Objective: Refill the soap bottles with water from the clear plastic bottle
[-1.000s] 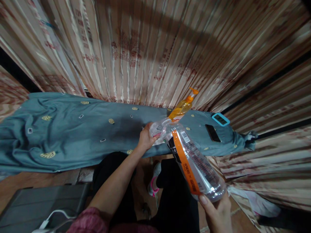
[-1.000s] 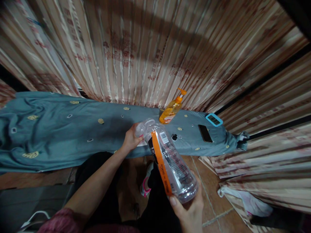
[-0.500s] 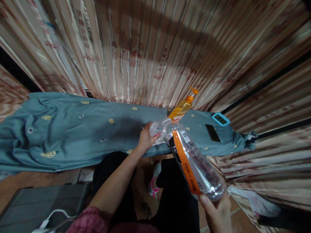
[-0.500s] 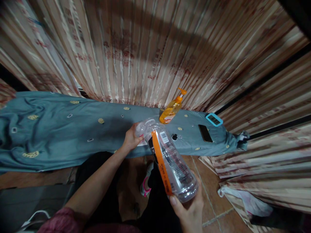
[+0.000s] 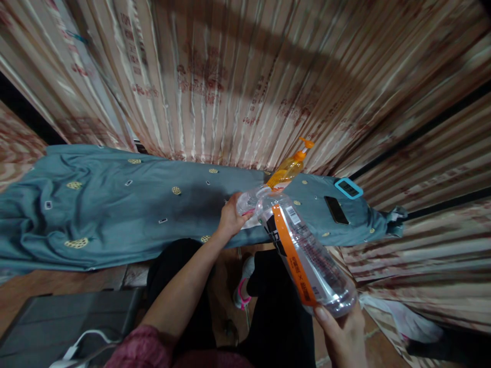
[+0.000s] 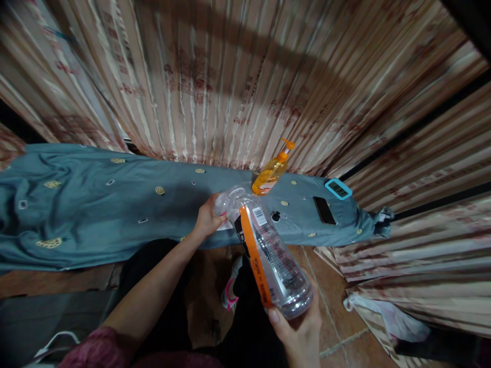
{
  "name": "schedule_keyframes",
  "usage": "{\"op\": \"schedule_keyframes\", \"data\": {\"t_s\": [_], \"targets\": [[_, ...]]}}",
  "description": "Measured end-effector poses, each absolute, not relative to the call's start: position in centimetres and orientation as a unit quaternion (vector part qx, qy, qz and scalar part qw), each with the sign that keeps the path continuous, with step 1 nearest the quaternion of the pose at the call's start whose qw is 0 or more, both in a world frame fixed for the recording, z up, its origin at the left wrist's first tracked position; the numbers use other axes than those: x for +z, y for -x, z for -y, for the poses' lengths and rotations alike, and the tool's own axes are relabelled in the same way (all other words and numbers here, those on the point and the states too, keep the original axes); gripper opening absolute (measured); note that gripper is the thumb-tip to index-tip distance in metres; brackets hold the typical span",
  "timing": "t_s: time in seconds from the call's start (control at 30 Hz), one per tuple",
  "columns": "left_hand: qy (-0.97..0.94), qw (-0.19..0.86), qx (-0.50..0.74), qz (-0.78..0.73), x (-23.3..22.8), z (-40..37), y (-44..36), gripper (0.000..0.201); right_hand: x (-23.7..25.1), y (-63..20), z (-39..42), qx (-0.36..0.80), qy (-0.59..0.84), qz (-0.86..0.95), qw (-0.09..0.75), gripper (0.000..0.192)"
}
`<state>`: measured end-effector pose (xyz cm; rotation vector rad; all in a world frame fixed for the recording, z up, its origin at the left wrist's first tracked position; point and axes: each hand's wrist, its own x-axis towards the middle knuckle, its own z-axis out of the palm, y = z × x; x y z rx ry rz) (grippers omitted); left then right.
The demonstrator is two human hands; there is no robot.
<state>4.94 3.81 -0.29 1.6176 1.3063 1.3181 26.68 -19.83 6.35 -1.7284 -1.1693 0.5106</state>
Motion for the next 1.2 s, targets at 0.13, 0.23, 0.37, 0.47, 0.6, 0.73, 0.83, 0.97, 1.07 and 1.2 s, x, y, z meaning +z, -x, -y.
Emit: {"op": "schedule_keyframes", "data": {"t_s": [0.13, 0.23, 0.37, 0.47, 0.6, 0.73, 0.83, 0.97, 1.07, 1.2], "targets": [[-0.626, 0.330, 0.497, -0.502, -0.2, -3.8, -5.0, 0.055, 6.3, -26.6, 19.7, 0.204, 0.709, 0.481, 0.474, 0.081], [-0.631, 0.328, 0.491, -0.503, -0.2, -3.8, -4.9, 0.055, 6.6, -26.1, 19.7, 0.210, 0.712, 0.461, 0.487, 0.082], [-0.635, 0.325, 0.487, -0.503, -0.2, -3.8, -4.9, 0.054, 6.8, -25.5, 19.7, 0.217, 0.718, 0.444, 0.491, 0.082], [-0.632, 0.325, 0.487, -0.508, -0.1, -3.8, -4.9, 0.055, 6.8, -25.6, 19.7, 0.218, 0.716, 0.449, 0.489, 0.083], [-0.628, 0.326, 0.492, -0.507, -0.1, -3.8, -4.9, 0.054, 6.7, -26.0, 19.7, 0.216, 0.714, 0.451, 0.490, 0.083], [-0.633, 0.330, 0.487, -0.503, -0.1, -3.7, -4.8, 0.054, 7.1, -25.5, 19.6, 0.216, 0.719, 0.451, 0.483, 0.084], [-0.632, 0.330, 0.487, -0.505, 0.0, -3.7, -4.8, 0.054, 7.8, -24.1, 19.4, 0.207, 0.726, 0.430, 0.495, 0.083], [-0.630, 0.329, 0.495, -0.500, 0.0, -3.7, -4.9, 0.052, 8.0, -23.5, 19.4, 0.193, 0.731, 0.420, 0.502, 0.082], [-0.629, 0.329, 0.499, -0.498, 0.0, -3.7, -4.9, 0.052, 7.4, -24.9, 19.6, 0.203, 0.729, 0.439, 0.483, 0.077], [-0.625, 0.332, 0.494, -0.505, 0.1, -3.6, -4.9, 0.054, 6.7, -26.3, 19.8, 0.212, 0.723, 0.453, 0.477, 0.077]]}}
